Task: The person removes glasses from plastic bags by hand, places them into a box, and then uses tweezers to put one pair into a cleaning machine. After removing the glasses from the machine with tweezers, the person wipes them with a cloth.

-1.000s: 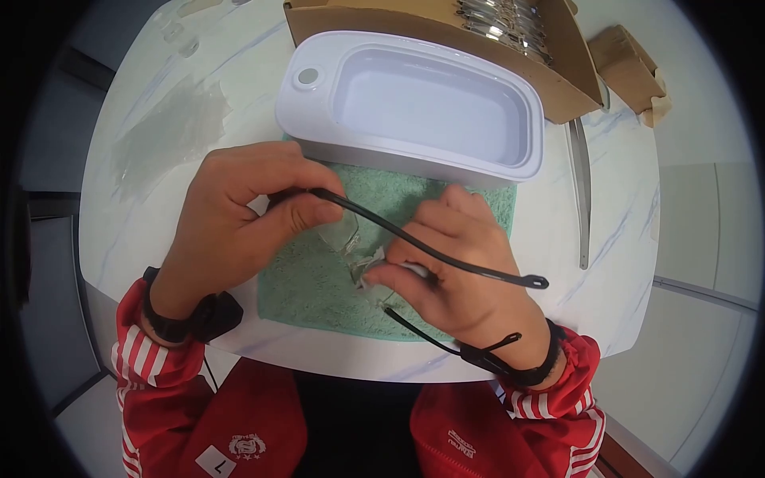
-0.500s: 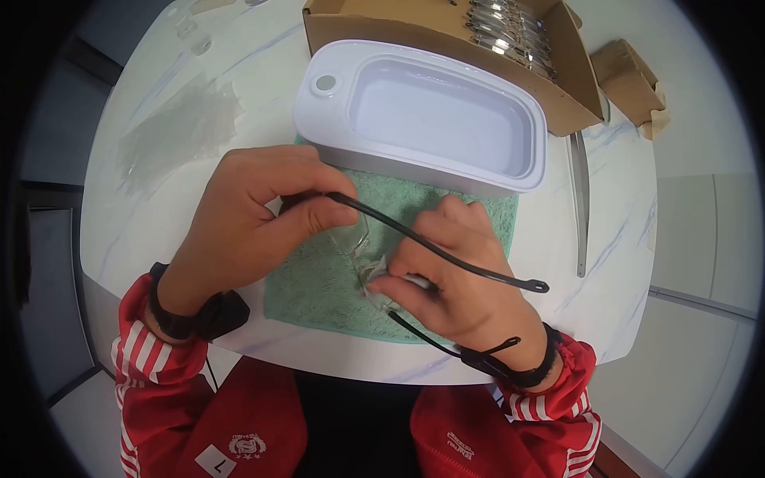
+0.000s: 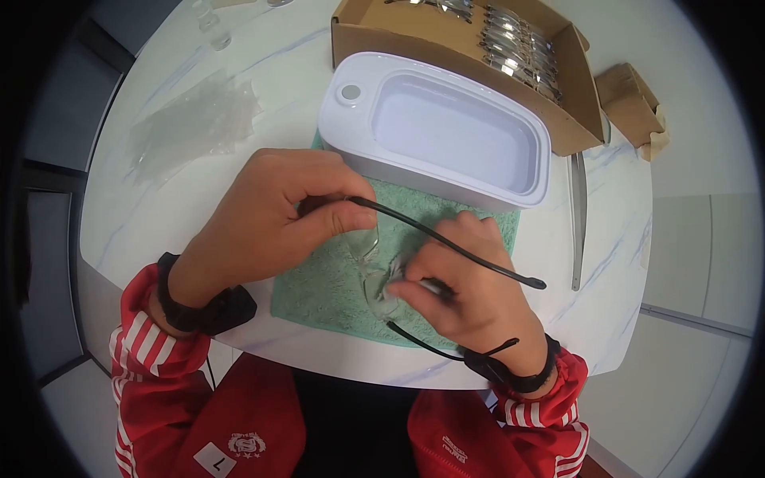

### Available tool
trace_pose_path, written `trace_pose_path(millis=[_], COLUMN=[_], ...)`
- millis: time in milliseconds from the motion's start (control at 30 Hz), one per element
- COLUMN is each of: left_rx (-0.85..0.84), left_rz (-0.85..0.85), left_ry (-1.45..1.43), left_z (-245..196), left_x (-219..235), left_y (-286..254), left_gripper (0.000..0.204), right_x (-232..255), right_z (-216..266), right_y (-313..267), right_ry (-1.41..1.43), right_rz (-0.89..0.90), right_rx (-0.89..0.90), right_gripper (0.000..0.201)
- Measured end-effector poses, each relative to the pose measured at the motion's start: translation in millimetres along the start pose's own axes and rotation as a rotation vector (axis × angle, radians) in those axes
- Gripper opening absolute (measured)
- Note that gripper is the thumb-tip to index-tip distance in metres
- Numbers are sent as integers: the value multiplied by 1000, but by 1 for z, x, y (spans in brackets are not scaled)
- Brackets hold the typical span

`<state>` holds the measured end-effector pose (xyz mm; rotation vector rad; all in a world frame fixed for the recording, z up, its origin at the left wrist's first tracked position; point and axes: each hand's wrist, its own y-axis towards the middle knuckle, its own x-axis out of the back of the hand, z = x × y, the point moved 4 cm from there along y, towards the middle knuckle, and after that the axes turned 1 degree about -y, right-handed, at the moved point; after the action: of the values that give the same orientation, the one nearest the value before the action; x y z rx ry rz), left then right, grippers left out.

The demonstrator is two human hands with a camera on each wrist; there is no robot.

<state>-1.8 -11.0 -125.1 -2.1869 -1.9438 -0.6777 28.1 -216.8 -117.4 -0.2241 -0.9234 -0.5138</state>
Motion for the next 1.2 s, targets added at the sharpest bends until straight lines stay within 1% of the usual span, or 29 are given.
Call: trace_pose_path(millis=[33,67,100,133,167,233,300,367,467,500,533,567,600,667,767,833,933,1100,1167,1200], left_rx=[53,50,-39,-128,-129,-136,-140,-146,-162,-187,-212,-214,-212,-210,-186,-225,-241,-260,-261,-249], left_rz=[30,21,0,-21,-27,15,21,31,46,32,18,20,26,28,60,56,72,88,83,100], left_ry=[-24,-23,-16,-8,-8,31,38,45,-6,-13,-18,-20,-21,-24,-3,-9,-21,-45,-53,-44], left_z=[1,4,6,6,5,3,1,0,1,0,-2,-1,-1,-1,-3,-4,-3,-4,-6,-8], left_x=[0,-1,-3,-4,-3,-4,-3,-3,-8,-9,-9,-9,-9,-9,-8,-8,-8,-11,-11,-10], left_y=[0,-1,0,0,1,2,2,2,1,1,1,2,2,2,1,1,-1,-2,-1,-1], left_gripper=[13,13,13,12,12,12,12,12,10,10,9,9,10,11,13,18,22,23,22,22], right_x=[4,7,7,10,13,12,10,5,0,0,0,0,0,0,-5,-7,-9,-9,-9,-9], right_z=[-2,-3,0,-1,-3,-3,-3,1,1,3,2,1,3,0,-5,-6,-5,-3,-3,-4], right_y=[0,-1,-1,-2,-3,-1,1,7,12,13,13,13,13,13,12,13,14,15,15,14], right_ry=[7,13,9,106,206,245,285,265,213,212,227,241,239,300,366,382,405,441,404,404], right_rz=[-88,-175,-172,-263,-353,-359,-370,-332,-334,-336,-323,-308,-309,-301,-325,-312,-286,-285,-291,-294], right_rx=[-49,-96,-89,-161,-233,-244,-260,-177,-137,-141,-200,-258,-259,-355,-359,-345,-342,-356,-295,-298], right_gripper=[22,20,20,18,15,14,12,12,12,12,13,14,14,14,15,15,16,18,17,17])
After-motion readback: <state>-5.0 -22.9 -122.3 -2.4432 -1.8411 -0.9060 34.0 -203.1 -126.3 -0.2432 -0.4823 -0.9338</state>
